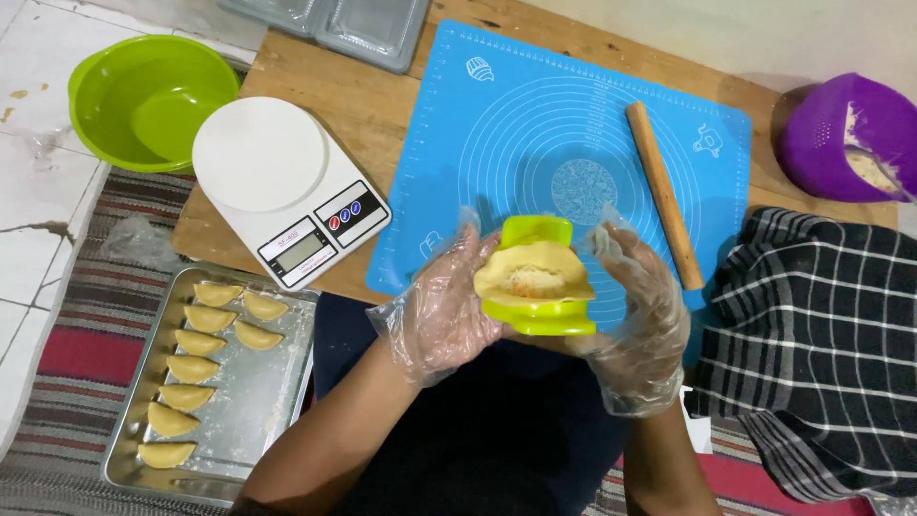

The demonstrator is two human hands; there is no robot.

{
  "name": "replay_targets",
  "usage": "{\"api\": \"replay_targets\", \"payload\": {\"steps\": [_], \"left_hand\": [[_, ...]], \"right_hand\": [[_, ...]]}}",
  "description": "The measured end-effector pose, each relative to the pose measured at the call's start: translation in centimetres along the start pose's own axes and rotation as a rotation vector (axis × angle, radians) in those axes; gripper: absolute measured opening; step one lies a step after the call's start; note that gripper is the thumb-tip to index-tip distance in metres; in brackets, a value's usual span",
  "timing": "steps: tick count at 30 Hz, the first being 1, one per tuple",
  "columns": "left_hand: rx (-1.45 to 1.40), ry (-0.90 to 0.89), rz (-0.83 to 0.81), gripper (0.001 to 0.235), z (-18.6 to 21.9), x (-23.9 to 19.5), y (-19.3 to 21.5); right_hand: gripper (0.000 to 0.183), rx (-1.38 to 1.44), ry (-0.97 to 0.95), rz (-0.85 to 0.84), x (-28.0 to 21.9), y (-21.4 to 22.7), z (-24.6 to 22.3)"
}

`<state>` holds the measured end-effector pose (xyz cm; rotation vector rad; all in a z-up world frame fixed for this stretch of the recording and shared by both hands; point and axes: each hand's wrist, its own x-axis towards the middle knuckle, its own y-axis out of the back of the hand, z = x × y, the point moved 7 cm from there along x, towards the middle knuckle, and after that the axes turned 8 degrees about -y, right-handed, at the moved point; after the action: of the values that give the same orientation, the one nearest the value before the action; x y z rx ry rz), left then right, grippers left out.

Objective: Rolling out small dough balls with a rolling pin and using a mold to fill and shape pastries.

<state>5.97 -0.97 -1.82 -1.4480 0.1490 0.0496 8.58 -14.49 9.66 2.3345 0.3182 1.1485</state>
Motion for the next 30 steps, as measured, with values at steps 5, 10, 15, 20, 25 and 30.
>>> {"api": "replay_targets", "payload": {"steps": [5,10,15,20,25,30], "left_hand": [[0.104,0.065,-0.058,0.066,-0.3,-1.6,-2.8],[0.116,0.084,-0.106,0.073,-0.9,-0.9,-0.8],[0.282,0.092,-0.082,0.081,-1.0,-1.5,-1.1],[0.614,0.048,0.017,0.081,-0.9,0.2,3.5],[0.818,-0.078,0.257,0.057,1.2,-0.3,1.8],[1.319,-0.213,0.251,0.049,3.1,-1.7,0.6]], "right_hand": [[0.084,0.468,-0.285,-0.103,0.0,-1.1,1.9],[0.087,0.537,-0.472,-0.177,-1.1,-1.3,4.4],[0.073,0.589,-0.792,-0.176,-2.5,-2.3,6.1],[0.078,0.538,-0.978,-0.140,-3.7,-2.7,8.0],[0.078,0.441,-1.040,-0.201,-4.3,-3.2,7.5],[0.073,0.418,-1.052,-0.281,-6.2,-4.1,6.9]]}}
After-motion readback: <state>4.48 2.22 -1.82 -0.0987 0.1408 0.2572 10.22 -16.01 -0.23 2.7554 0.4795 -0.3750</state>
